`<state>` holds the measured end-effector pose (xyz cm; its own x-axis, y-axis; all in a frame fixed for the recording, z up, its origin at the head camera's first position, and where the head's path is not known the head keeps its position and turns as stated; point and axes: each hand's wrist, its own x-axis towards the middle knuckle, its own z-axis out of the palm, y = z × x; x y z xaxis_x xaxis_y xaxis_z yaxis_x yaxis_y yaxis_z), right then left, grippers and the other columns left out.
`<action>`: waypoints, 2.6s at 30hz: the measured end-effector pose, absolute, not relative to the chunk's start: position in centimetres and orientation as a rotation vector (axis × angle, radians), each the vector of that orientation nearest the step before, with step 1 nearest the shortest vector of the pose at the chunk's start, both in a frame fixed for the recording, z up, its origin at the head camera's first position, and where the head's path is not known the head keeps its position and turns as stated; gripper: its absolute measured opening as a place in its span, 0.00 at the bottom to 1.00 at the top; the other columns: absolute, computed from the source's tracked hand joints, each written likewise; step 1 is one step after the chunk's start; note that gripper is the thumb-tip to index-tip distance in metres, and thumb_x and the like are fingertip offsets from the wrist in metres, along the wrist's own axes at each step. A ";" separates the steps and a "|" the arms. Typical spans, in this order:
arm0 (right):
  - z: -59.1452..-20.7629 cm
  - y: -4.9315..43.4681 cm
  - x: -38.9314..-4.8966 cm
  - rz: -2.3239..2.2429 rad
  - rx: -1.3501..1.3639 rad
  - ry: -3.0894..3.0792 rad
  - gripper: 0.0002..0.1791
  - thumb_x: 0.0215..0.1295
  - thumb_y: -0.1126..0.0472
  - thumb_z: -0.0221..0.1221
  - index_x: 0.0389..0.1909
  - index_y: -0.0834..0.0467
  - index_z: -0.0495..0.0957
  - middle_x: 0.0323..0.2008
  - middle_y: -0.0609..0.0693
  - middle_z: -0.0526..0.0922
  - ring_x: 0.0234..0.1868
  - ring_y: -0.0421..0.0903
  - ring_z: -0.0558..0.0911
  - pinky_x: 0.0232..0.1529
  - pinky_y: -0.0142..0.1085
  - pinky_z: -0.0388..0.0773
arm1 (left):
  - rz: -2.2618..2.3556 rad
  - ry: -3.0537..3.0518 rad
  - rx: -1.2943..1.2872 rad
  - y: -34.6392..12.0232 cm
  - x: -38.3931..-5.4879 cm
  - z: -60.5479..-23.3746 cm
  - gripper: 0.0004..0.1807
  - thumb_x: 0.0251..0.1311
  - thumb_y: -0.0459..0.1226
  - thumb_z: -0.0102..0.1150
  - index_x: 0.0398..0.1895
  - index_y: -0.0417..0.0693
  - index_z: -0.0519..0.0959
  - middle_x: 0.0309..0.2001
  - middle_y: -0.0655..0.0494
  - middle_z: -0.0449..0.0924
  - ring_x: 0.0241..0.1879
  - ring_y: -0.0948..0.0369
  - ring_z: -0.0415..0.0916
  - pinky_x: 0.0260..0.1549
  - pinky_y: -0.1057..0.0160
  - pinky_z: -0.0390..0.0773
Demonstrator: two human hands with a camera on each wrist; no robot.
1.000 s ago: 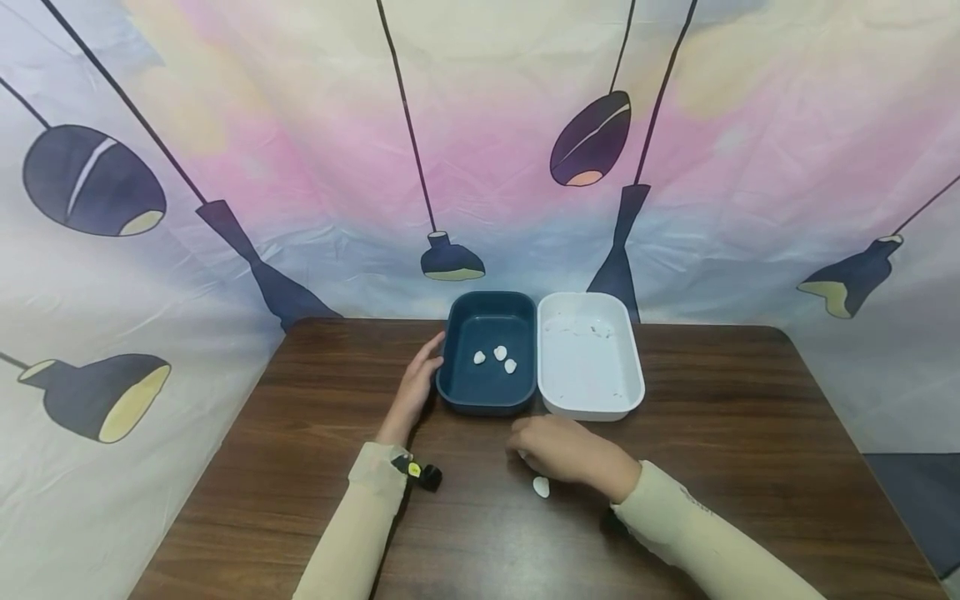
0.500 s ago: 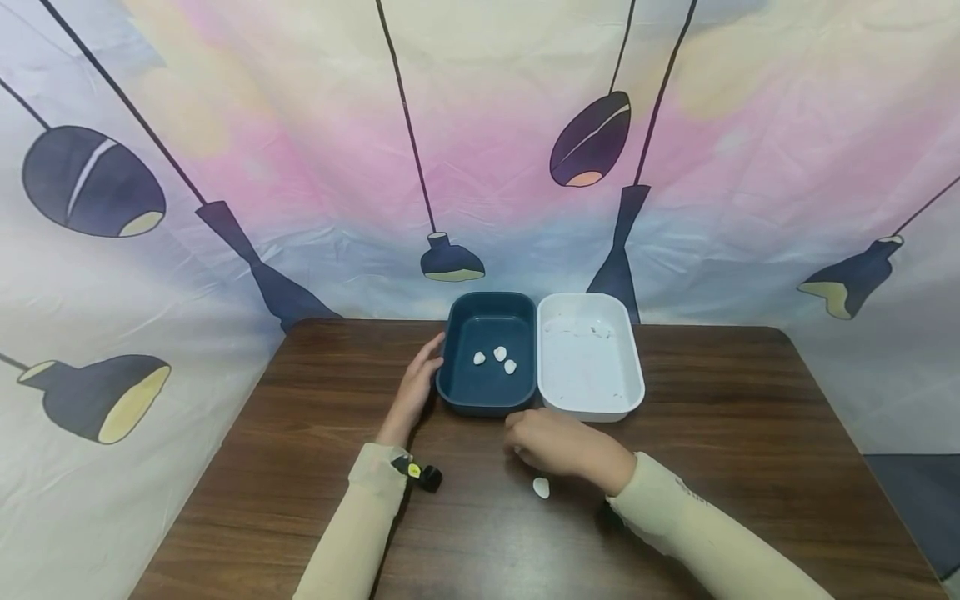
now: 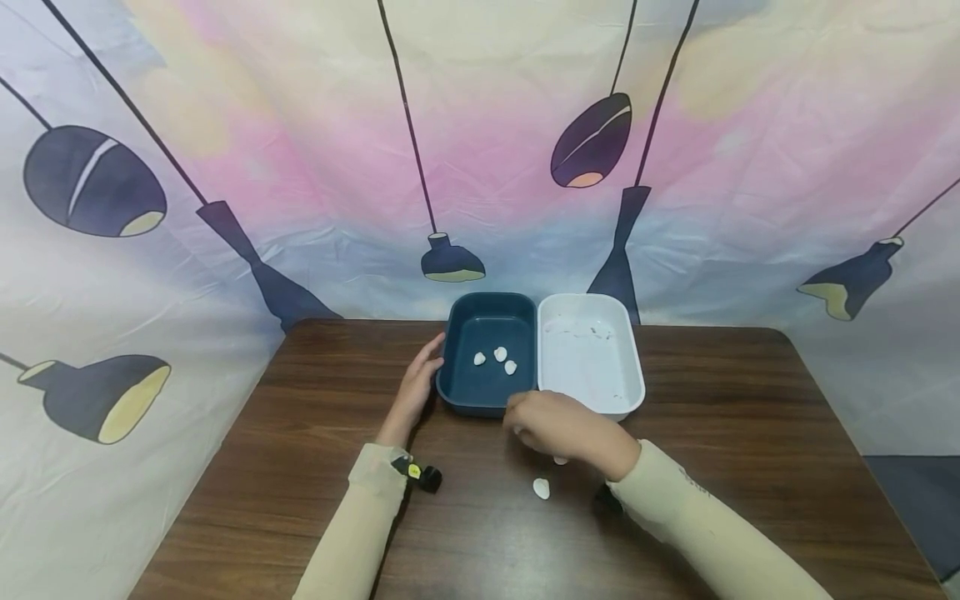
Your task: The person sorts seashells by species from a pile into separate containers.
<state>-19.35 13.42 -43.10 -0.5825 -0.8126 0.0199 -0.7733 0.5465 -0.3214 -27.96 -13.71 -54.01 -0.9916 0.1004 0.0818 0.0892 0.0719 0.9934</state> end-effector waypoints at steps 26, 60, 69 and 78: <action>-41.3 12.9 -21.4 -0.470 -1.407 2.677 0.12 0.66 0.74 0.63 0.46 0.62 0.90 0.45 0.51 0.87 0.44 0.44 0.86 0.46 0.38 0.84 | 2.141 2.254 0.183 -13.5 -27.1 -52.2 0.28 0.79 0.30 0.41 0.81 0.38 0.63 0.80 0.37 0.59 0.80 0.42 0.54 0.77 0.40 0.54; -43.0 10.9 -26.0 -0.444 -1.316 2.629 0.12 0.66 0.74 0.66 0.48 0.64 0.89 0.46 0.55 0.90 0.49 0.51 0.87 0.52 0.44 0.84 | 2.142 2.291 0.191 -13.9 -28.0 -53.9 0.28 0.79 0.33 0.43 0.80 0.45 0.66 0.80 0.43 0.62 0.79 0.46 0.57 0.76 0.41 0.57; -44.4 10.2 -27.1 -0.414 -1.303 2.660 0.10 0.65 0.73 0.67 0.46 0.63 0.89 0.43 0.54 0.91 0.45 0.49 0.88 0.51 0.44 0.84 | 2.124 2.304 0.177 -13.9 -27.9 -53.9 0.28 0.80 0.34 0.43 0.81 0.45 0.66 0.80 0.44 0.61 0.80 0.46 0.56 0.76 0.40 0.55; -45.8 10.1 -27.9 -0.333 -1.217 2.741 0.10 0.65 0.71 0.69 0.45 0.60 0.90 0.42 0.52 0.91 0.46 0.51 0.87 0.52 0.46 0.83 | 2.105 2.314 0.197 -13.7 -27.9 -53.9 0.28 0.80 0.35 0.43 0.81 0.45 0.65 0.80 0.43 0.61 0.79 0.45 0.56 0.76 0.40 0.56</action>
